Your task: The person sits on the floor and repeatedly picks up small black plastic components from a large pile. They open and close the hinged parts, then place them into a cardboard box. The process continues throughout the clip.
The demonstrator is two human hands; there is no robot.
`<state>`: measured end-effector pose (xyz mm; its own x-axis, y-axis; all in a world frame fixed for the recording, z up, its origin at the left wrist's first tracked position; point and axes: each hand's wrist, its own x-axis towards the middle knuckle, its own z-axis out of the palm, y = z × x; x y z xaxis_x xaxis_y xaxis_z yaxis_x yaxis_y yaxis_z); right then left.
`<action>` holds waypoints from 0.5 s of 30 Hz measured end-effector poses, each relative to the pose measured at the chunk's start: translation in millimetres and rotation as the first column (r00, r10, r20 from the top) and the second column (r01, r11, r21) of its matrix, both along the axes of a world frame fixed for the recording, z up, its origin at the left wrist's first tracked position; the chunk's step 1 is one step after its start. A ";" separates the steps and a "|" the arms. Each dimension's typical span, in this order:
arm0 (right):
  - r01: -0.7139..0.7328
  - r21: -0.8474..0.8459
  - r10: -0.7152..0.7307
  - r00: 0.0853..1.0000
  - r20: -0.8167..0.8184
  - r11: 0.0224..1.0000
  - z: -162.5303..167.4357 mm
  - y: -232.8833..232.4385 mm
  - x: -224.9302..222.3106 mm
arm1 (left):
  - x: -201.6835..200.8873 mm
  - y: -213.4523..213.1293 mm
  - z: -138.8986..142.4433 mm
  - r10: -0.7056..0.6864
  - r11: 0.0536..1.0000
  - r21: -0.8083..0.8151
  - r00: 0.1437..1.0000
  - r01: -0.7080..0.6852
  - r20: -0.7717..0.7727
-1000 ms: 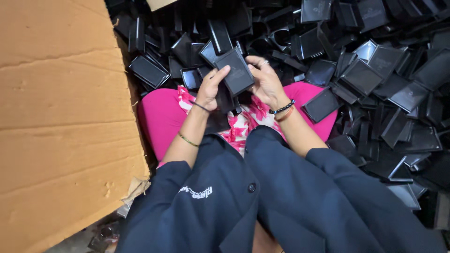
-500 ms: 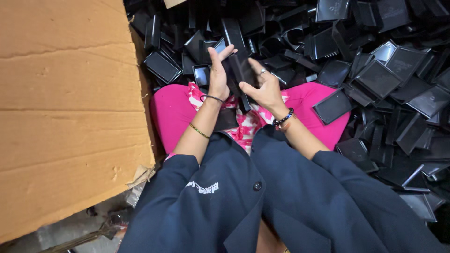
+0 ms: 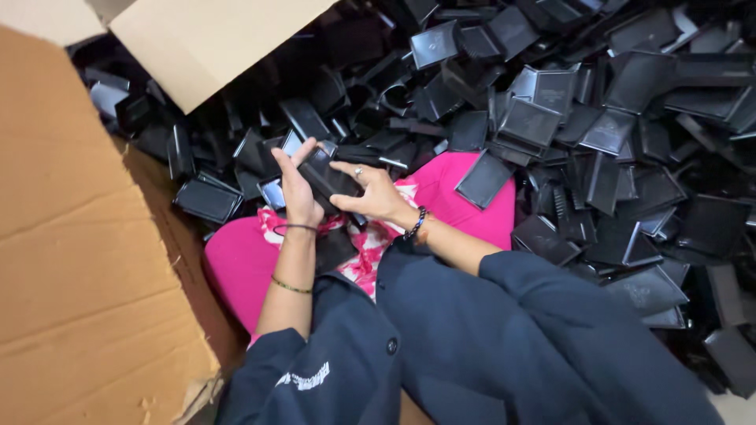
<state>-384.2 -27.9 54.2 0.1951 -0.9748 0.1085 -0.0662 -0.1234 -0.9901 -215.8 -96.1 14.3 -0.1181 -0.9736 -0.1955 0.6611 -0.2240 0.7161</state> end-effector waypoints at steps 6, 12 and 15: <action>0.017 -0.321 -0.107 0.958 -0.265 0.947 3.5 2.0 -1.1 | -8.8 14.6 10.7 0.032 0.984 -0.177 0.999 -0.024 0.041; -0.223 0.207 0.099 0.871 0.482 0.953 -42.1 -17.3 -4.3 | 7.3 22.4 43.3 -0.026 0.972 -0.233 0.998 0.013 -0.052; -0.274 0.220 0.115 0.830 0.547 0.936 -20.5 -14.8 4.7 | 8.8 35.3 59.3 -0.020 0.944 -0.329 0.999 0.009 -0.032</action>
<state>-379.5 -42.8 33.7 0.3765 -0.9262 -0.0203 0.4605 0.2061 -0.8634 -207.1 -60.8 73.7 -0.1337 -0.9812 0.1395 0.6854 0.0101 0.7281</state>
